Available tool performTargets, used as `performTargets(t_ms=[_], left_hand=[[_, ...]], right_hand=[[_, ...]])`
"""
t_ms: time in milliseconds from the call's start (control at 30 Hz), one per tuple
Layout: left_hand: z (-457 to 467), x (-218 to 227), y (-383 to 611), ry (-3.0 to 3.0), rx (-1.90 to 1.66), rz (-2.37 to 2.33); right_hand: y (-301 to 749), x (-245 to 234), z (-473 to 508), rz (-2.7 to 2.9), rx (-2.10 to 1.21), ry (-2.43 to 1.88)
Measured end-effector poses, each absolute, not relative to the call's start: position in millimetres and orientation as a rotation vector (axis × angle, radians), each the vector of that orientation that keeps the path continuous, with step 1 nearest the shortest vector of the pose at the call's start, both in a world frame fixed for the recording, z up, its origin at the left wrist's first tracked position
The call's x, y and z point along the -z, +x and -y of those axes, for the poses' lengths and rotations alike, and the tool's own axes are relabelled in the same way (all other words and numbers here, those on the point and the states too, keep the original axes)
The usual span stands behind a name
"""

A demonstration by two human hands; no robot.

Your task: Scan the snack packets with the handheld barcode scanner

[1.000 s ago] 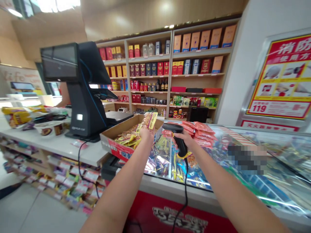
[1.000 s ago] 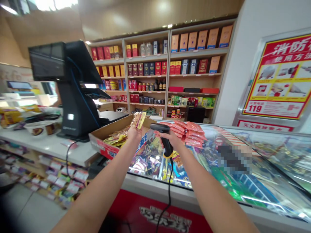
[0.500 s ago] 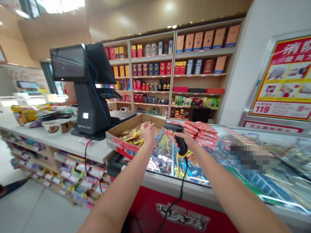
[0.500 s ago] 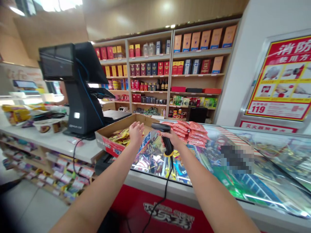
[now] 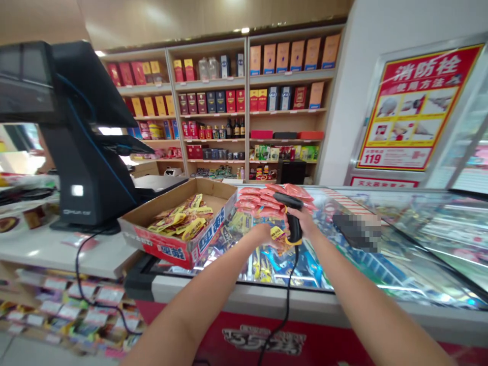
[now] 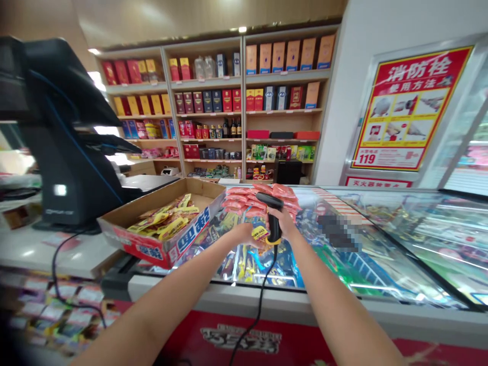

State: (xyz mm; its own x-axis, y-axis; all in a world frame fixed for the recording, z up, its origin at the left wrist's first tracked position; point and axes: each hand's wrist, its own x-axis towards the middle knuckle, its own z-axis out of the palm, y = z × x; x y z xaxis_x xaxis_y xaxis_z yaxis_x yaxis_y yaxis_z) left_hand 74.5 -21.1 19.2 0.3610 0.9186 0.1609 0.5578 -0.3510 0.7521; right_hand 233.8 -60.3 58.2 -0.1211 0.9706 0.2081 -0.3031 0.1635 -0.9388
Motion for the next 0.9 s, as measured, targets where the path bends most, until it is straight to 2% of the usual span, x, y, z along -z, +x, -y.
performTargets(t_ms=[100, 300, 400, 533, 733, 900], left_hand=[[13.5, -16.7, 72.4, 2.009, -0.718, -1.314], [2.6, -12.5, 49.5, 1.615, -1.034, -1.162], [-3.6, -15.3, 39.1, 1.749, -1.101, -1.049], [-6.7, -17.6, 35.5, 1.987, -0.978, -1.066], [-7.9, -10.6, 38.8, 2.047, -1.299, -1.163], [-11.6, -3.6, 40.2, 2.077, -1.381, -1.266]], right_hand=[[234.2, -47.0, 58.2, 1.182, -1.332, -0.761], [237.1, -36.7, 58.0, 1.185, -1.349, -0.758], [237.3, -37.0, 57.8, 1.182, -1.347, -0.773], [237.4, -36.2, 56.8, 1.202, -1.347, -0.777], [238.5, -33.7, 56.2, 1.199, -1.355, -0.732], [238.8, -31.9, 55.7, 1.176, -1.364, -0.737]])
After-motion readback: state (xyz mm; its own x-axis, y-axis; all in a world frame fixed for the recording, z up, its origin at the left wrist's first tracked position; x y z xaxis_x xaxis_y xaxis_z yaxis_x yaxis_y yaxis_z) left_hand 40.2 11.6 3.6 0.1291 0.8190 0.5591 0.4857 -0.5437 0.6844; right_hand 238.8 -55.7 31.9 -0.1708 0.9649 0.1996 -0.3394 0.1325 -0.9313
